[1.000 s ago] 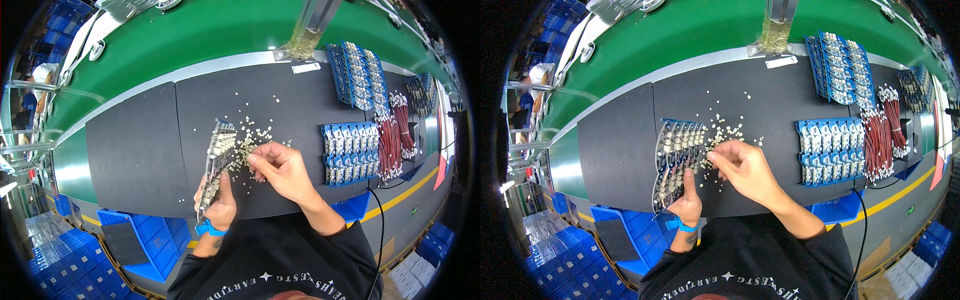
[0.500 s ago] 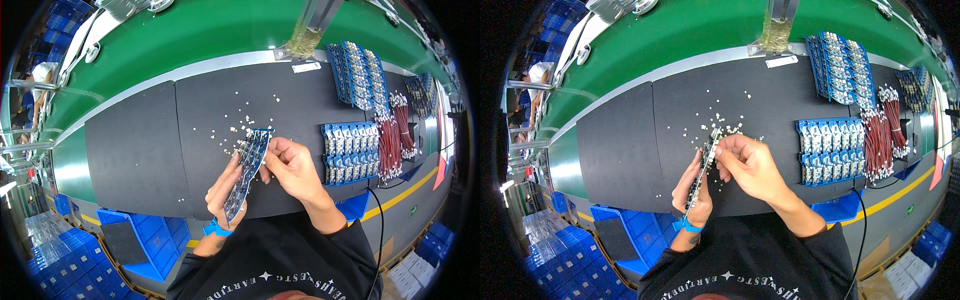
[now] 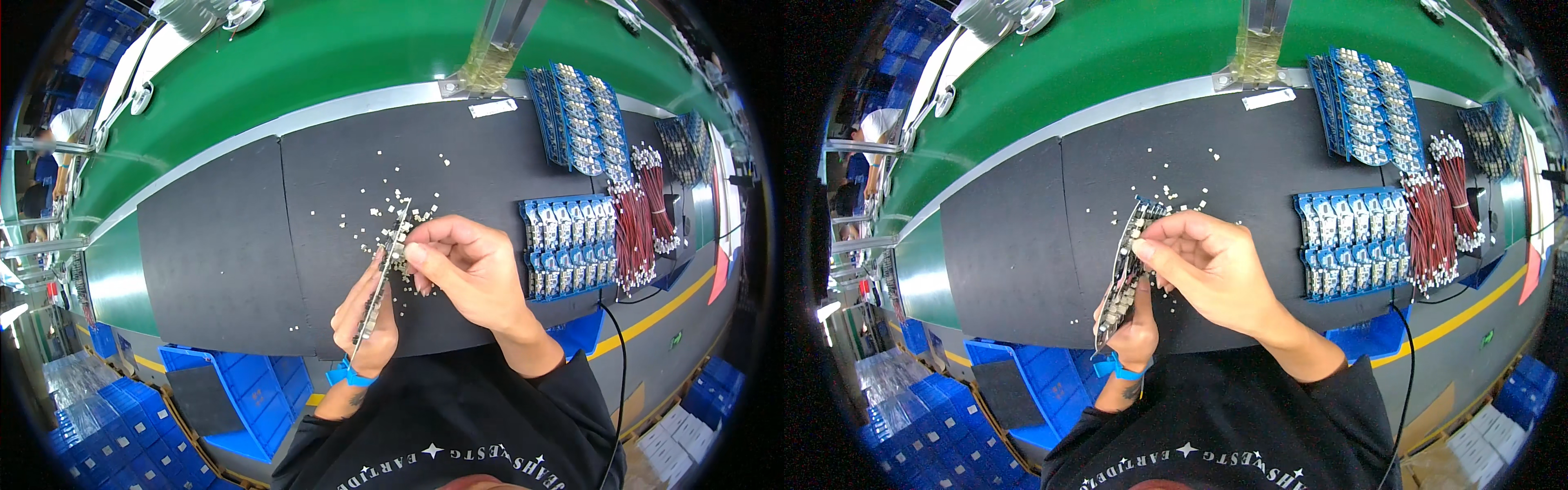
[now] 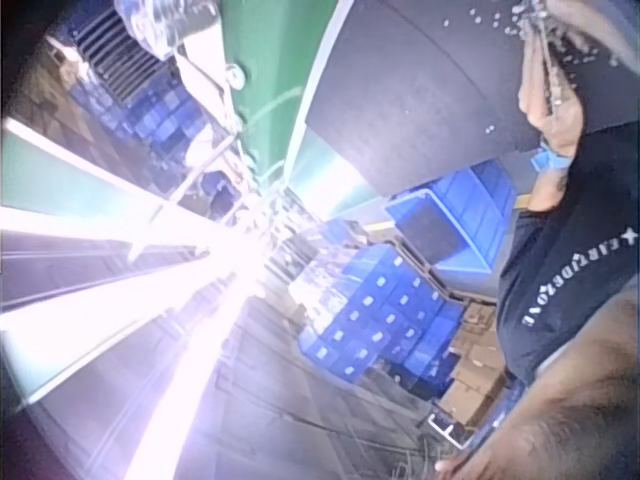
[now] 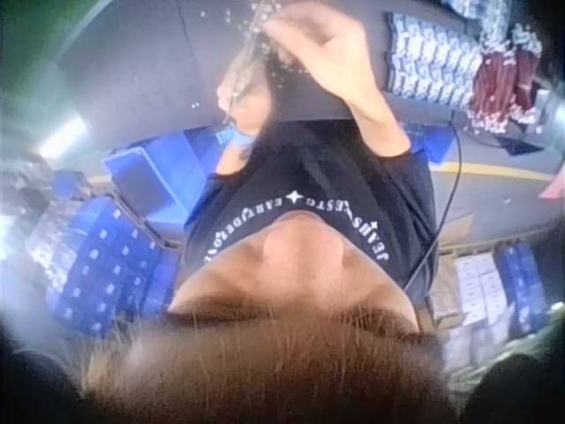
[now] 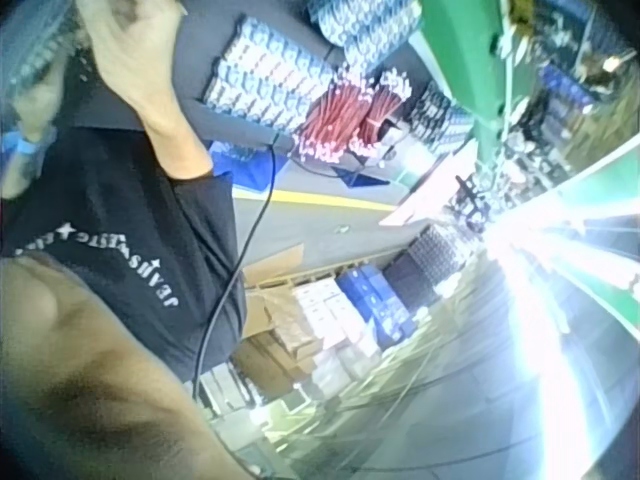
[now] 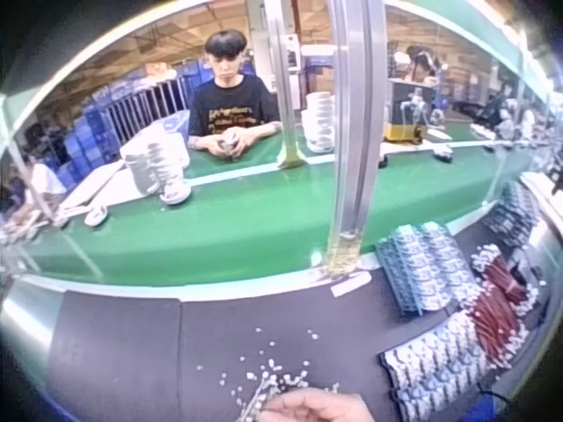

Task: The recorder manually inserts small plastic caps onto electronic components on an integrated circuit board panel.

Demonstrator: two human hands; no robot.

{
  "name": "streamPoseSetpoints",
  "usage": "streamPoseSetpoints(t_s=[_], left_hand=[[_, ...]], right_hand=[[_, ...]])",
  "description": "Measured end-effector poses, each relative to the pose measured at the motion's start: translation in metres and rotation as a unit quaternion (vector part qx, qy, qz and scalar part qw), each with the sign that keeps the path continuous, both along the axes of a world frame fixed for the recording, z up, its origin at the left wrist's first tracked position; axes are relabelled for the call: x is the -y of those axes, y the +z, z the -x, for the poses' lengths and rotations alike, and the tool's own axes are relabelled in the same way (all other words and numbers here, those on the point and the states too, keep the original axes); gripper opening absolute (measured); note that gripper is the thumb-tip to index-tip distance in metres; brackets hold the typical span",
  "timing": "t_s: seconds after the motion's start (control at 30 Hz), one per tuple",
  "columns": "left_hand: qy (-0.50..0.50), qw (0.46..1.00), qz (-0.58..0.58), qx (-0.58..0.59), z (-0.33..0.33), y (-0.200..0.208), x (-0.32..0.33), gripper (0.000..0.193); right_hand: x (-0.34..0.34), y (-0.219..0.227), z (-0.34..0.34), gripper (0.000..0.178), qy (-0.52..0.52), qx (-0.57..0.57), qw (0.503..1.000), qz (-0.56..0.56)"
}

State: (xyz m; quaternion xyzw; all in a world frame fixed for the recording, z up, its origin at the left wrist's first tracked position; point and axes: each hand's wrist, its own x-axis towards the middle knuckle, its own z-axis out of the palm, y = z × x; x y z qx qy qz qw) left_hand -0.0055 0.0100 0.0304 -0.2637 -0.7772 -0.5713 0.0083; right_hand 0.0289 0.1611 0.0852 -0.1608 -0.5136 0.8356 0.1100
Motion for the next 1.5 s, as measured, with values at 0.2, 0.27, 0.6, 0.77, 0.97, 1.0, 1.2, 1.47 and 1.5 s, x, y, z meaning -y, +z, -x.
streamPoseSetpoints(t_s=[0.2,0.27,0.6,0.77,0.97,1.0,1.2,1.47,1.5], left_hand=[[-0.027,1.000,-0.008,-0.005,0.011,0.005,0.000,0.026],[-0.033,0.998,-0.057,-0.017,0.017,0.005,0.001,0.028],[0.027,0.893,-0.325,0.310,0.017,0.008,0.002,0.052],[-0.087,0.879,-0.327,0.336,0.006,0.009,0.009,0.063],[-0.069,0.977,-0.096,0.176,-0.002,0.000,0.014,0.046],[-0.078,0.984,-0.027,0.160,-0.004,-0.002,0.017,0.045],[-0.064,0.980,-0.121,0.146,-0.002,-0.002,0.008,0.047],[-0.049,0.989,-0.086,0.109,-0.005,-0.005,0.006,0.034],[-0.060,0.995,-0.047,0.065,-0.004,-0.005,0.006,0.035]], right_hand=[[-0.006,0.000,0.002,0.019,0.033,0.060,0.997,0.044],[-0.008,0.000,-0.002,0.019,0.053,0.060,0.996,0.045],[0.004,-0.050,-0.017,0.015,0.015,0.158,0.964,-0.215],[0.022,-0.050,-0.017,0.018,0.065,0.163,0.969,-0.172],[0.020,-0.047,-0.018,0.019,0.080,0.203,0.956,-0.198],[0.018,-0.045,-0.019,0.018,0.084,0.198,0.947,-0.240],[0.020,-0.040,-0.016,0.015,0.023,0.133,0.954,-0.268],[0.025,-0.040,-0.006,0.018,0.075,0.171,0.976,-0.112],[0.024,-0.040,-0.007,0.018,0.075,0.170,0.972,-0.142]])
